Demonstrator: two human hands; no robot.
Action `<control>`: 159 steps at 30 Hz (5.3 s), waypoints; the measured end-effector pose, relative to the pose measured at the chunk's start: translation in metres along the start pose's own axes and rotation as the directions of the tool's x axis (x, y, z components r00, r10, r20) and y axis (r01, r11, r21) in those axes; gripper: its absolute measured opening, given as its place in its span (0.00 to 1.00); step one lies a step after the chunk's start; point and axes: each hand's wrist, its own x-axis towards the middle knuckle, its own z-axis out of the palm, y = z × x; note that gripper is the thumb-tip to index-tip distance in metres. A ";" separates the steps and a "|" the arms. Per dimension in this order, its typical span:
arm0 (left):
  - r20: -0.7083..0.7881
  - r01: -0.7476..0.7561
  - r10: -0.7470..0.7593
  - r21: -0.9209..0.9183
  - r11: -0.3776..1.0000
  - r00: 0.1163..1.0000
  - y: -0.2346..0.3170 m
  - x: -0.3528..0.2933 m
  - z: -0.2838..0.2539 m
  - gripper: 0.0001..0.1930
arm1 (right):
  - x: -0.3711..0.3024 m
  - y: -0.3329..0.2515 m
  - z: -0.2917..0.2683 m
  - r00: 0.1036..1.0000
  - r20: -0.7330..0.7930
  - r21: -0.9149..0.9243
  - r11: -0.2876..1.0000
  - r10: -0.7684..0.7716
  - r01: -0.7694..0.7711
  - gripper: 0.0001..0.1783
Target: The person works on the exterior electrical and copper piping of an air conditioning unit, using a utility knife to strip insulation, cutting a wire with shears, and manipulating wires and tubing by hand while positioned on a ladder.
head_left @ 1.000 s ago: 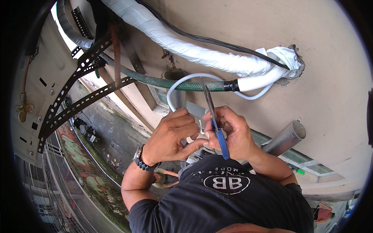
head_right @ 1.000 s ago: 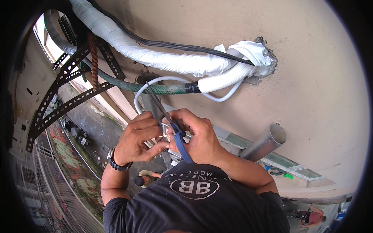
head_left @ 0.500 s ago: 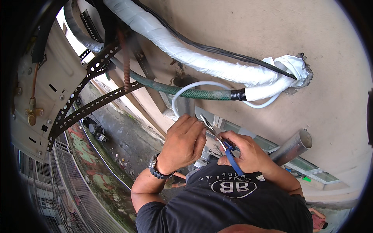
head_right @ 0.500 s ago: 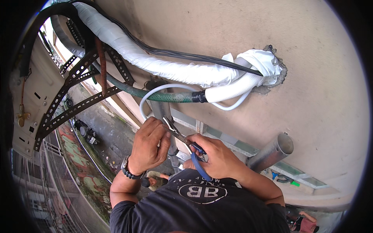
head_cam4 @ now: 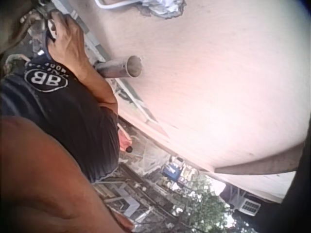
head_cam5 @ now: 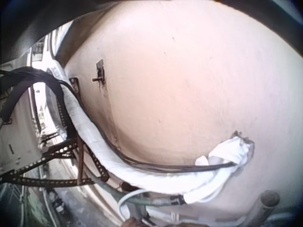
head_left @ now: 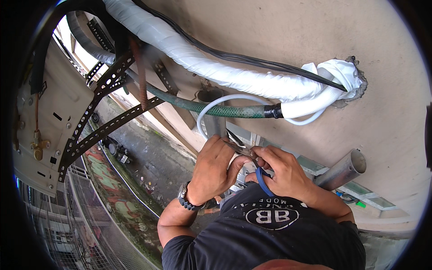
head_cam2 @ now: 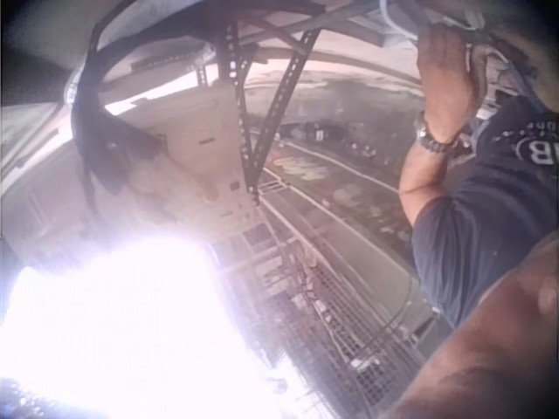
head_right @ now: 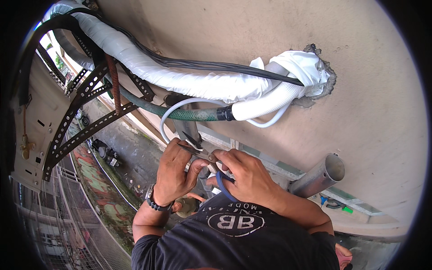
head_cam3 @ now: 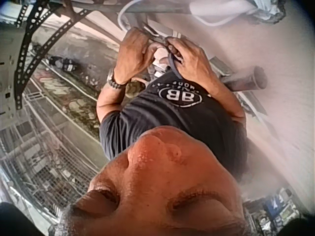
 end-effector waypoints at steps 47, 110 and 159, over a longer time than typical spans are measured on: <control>-0.259 0.013 -0.083 -0.260 0.965 0.962 -0.015 -0.008 0.018 0.32 | -0.004 -0.001 0.006 0.998 -0.061 0.131 0.991 0.007 0.001 0.30; -0.258 0.034 -0.120 -0.314 0.949 0.959 -0.059 -0.008 -0.020 0.17 | -0.254 0.015 -0.129 0.883 -0.141 0.574 0.764 0.447 -0.295 0.54; -0.101 -0.122 -0.380 -0.992 -0.032 0.920 -0.173 0.049 -0.070 0.26 | 0.145 -0.108 -0.019 0.688 0.682 0.366 0.699 0.248 -0.615 0.29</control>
